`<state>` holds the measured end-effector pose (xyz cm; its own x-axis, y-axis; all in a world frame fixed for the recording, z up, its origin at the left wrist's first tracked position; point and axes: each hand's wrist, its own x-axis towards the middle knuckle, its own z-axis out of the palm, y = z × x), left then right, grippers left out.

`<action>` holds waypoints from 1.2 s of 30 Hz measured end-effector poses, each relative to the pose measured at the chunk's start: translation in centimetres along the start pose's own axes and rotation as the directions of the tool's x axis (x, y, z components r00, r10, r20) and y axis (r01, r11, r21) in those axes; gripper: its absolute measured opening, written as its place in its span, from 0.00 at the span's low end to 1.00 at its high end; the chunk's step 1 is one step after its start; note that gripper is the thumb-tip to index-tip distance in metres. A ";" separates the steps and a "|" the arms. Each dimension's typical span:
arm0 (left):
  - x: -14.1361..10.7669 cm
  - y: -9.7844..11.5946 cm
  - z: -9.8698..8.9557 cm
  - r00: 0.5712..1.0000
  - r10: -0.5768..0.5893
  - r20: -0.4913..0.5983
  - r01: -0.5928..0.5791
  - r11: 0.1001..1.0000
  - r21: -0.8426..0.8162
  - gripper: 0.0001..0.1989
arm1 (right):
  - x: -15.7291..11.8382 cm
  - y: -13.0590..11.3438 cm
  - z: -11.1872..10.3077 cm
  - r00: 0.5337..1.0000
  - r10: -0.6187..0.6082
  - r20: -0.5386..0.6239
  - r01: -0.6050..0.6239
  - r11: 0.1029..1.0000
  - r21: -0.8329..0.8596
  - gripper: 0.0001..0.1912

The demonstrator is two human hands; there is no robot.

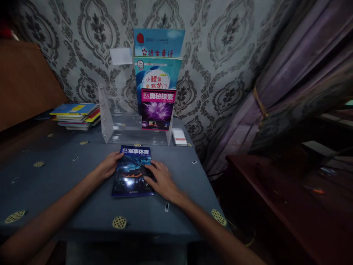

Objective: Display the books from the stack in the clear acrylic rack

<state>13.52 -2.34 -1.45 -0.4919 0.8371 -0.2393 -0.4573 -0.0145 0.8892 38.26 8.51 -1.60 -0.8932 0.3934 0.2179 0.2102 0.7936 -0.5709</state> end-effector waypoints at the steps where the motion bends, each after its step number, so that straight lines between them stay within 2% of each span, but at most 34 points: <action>1: -0.3 0.0 0.3 0.999 -0.036 0.006 0.036 0.999 -0.041 0.04 | 0.2 0.0 0.1 1.000 0.011 -0.016 -0.010 1.000 0.009 0.27; 4: -0.9 0.3 1.2 0.998 -0.066 -0.015 0.064 0.991 -0.114 0.05 | 1.0 -0.1 0.7 0.995 0.057 -0.081 -0.049 0.995 0.090 0.28; 6: -1.1 0.5 1.8 0.997 -0.075 -0.015 0.071 0.983 -0.168 0.07 | 1.5 -0.2 1.1 0.980 0.107 -0.165 -0.069 0.972 0.223 0.32; 8: -1.0 0.6 2.4 0.998 -0.068 -0.008 0.065 0.976 -0.207 0.09 | 2.2 -0.4 1.5 0.945 0.209 -0.252 -0.093 0.910 0.405 0.37; 10: -0.7 0.7 3.1 0.998 -0.057 -0.009 0.054 0.971 -0.233 0.09 | 2.9 -0.8 1.7 0.903 0.333 -0.273 -0.113 0.795 0.596 0.37; 13: 0.1 0.9 4.1 0.996 -0.078 -0.035 0.067 0.964 -0.257 0.11 | 3.9 -1.7 1.5 0.874 0.452 -0.176 -0.126 0.562 0.818 0.29; 15: 0.7 1.2 4.8 0.993 -0.097 -0.074 0.074 0.961 -0.265 0.14 | 4.4 -2.2 1.1 0.869 0.480 -0.122 -0.113 0.433 0.894 0.27; 17: 1.2 1.5 5.5 0.988 -0.088 -0.124 0.053 0.964 -0.259 0.15 | 4.8 -2.5 0.8 0.857 0.503 -0.111 -0.095 0.366 0.926 0.28; 20: 1.6 2.0 6.3 0.985 -0.054 -0.162 0.013 0.970 -0.243 0.17 | 5.4 -2.4 0.6 0.832 0.541 -0.122 -0.089 0.347 0.934 0.30; 23: 2.0 2.0 6.6 0.991 -0.036 -0.130 0.001 0.965 -0.261 0.19 | 5.9 -1.9 0.7 0.829 0.544 -0.131 -0.082 0.350 0.933 0.30; 28: 1.6 1.5 6.1 0.997 -0.027 -0.074 0.005 0.961 -0.276 0.19 | 5.9 -1.4 0.7 0.818 0.540 -0.198 -0.055 0.416 0.908 0.29; 32: 0.3 1.0 6.0 0.995 -0.099 0.003 0.096 0.958 -0.270 0.24 | 5.5 -1.2 0.6 0.813 0.527 -0.247 -0.046 0.481 0.875 0.28; 36: -0.7 0.4 6.2 0.967 -0.226 0.115 0.247 0.938 -0.241 0.26 | 5.3 -0.8 0.2 0.775 0.567 -0.280 -0.057 0.503 0.862 0.28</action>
<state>18.29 0.49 1.51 -0.2880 0.8758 -0.3874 -0.7296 0.0614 0.6811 33.28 9.84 -0.18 -0.4617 0.8845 0.0670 -0.1863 -0.0228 -0.9822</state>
